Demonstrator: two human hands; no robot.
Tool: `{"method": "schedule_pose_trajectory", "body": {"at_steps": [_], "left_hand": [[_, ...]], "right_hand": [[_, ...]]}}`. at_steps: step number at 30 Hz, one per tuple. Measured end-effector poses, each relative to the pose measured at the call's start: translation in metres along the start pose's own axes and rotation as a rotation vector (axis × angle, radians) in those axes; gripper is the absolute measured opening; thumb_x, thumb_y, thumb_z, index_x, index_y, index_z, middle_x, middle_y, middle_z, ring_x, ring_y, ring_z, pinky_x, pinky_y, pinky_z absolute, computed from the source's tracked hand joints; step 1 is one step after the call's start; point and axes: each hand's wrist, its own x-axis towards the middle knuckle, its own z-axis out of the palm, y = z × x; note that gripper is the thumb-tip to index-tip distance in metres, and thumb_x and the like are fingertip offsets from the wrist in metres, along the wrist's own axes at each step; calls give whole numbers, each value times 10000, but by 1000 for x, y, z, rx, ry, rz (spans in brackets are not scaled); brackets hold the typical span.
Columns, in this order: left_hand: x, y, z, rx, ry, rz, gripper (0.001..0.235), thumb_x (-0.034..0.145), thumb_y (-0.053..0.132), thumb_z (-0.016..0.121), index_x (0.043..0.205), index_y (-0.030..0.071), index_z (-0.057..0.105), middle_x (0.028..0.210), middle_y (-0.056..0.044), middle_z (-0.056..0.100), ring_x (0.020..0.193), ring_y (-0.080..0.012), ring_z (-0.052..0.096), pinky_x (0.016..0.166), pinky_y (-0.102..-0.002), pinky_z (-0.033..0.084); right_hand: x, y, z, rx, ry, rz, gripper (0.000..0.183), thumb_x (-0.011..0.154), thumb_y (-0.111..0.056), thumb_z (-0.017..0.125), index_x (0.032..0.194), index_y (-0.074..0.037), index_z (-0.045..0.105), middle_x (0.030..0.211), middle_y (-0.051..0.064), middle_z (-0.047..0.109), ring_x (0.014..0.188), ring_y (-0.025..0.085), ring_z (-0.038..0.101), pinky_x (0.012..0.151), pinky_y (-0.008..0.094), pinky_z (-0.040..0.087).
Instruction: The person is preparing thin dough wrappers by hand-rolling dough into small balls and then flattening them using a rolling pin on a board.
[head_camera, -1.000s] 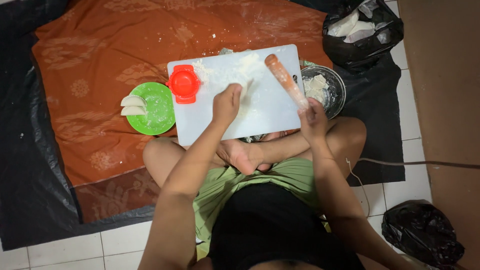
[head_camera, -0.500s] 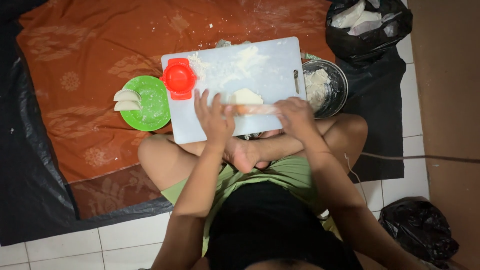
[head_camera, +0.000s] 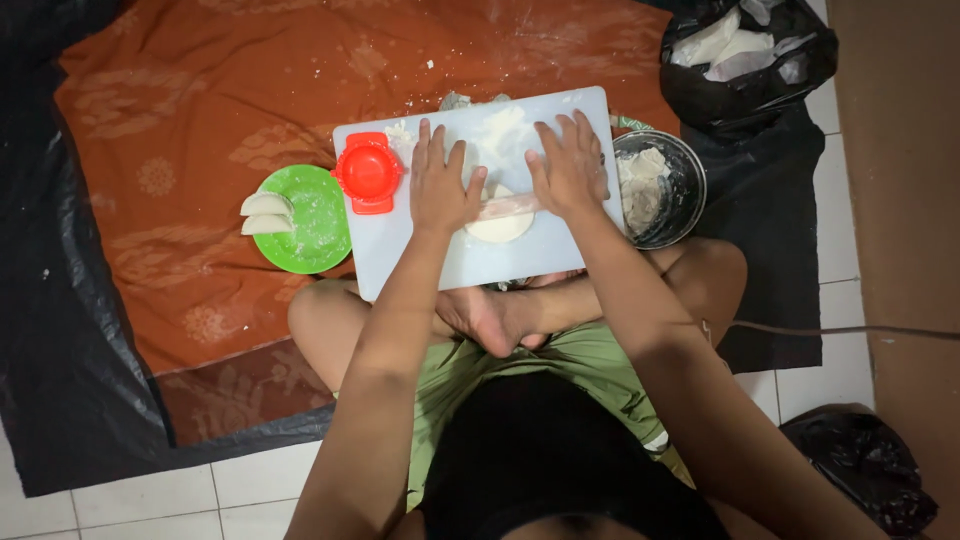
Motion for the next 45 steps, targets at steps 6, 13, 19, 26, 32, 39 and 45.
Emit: {"method": "schedule_pose_trajectory", "body": {"at_steps": [6, 13, 19, 26, 32, 39, 45], "left_hand": [[-58, 14, 5, 133, -64, -76, 682, 920, 561, 551, 1431, 110, 587, 1550, -267, 410, 1535, -426, 195, 1246, -572, 164], [-29, 15, -7, 111, -110, -143, 765, 934, 651, 468, 1496, 133, 511, 1609, -280, 319, 1556, -423, 125, 1249, -608, 40], [-3, 3, -6, 70, -121, -160, 693, 973, 592, 478, 1470, 112, 534, 1643, -268, 216, 1563, -407, 46, 1280, -553, 77], [-63, 24, 0, 151, -176, -188, 773, 904, 648, 516, 1499, 154, 503, 1634, -256, 287, 1567, -401, 101, 1228, -661, -9], [13, -1, -2, 130, -160, -276, 770, 925, 634, 507, 1523, 151, 476, 1668, -255, 156, 1568, -397, 0, 1252, -630, -14], [-5, -1, -5, 71, -27, -191, 687, 938, 540, 555, 1462, 96, 545, 1628, -277, 233, 1552, -429, 48, 1262, -582, 56], [-74, 4, 21, 150, 86, -117, 732, 953, 654, 379, 1425, 129, 576, 1580, -272, 372, 1542, -429, 186, 1224, -636, 58]], "right_hand": [[-71, 9, 40, -136, 229, -56, 459, 1015, -406, 513, 1374, -143, 628, 1352, 224, 565, 1416, 442, 406, 1125, 568, 322], [-31, 14, 39, -119, 184, -71, 507, 1011, -463, 537, 1375, -121, 620, 1388, 215, 543, 1441, 445, 366, 1144, 586, 300], [-2, 5, 23, -89, 31, -90, 530, 1077, -517, 424, 1408, -147, 610, 1466, 211, 493, 1503, 428, 245, 1169, 550, 266], [-70, 13, 26, -106, 101, -273, 666, 849, -532, 675, 1388, -144, 621, 1371, 213, 597, 1416, 436, 447, 1133, 554, 347], [18, 21, 34, -52, -40, -189, 649, 985, -538, 536, 1510, -158, 509, 1493, 233, 484, 1512, 445, 262, 1182, 569, 276], [-8, 11, 32, -75, 60, -88, 629, 1004, -514, 544, 1494, -121, 512, 1453, 245, 472, 1498, 470, 217, 1197, 581, 215], [-70, 14, 59, -97, 285, -222, 671, 922, -625, 542, 1330, -99, 624, 1344, 228, 563, 1395, 466, 429, 1085, 577, 350]]}}
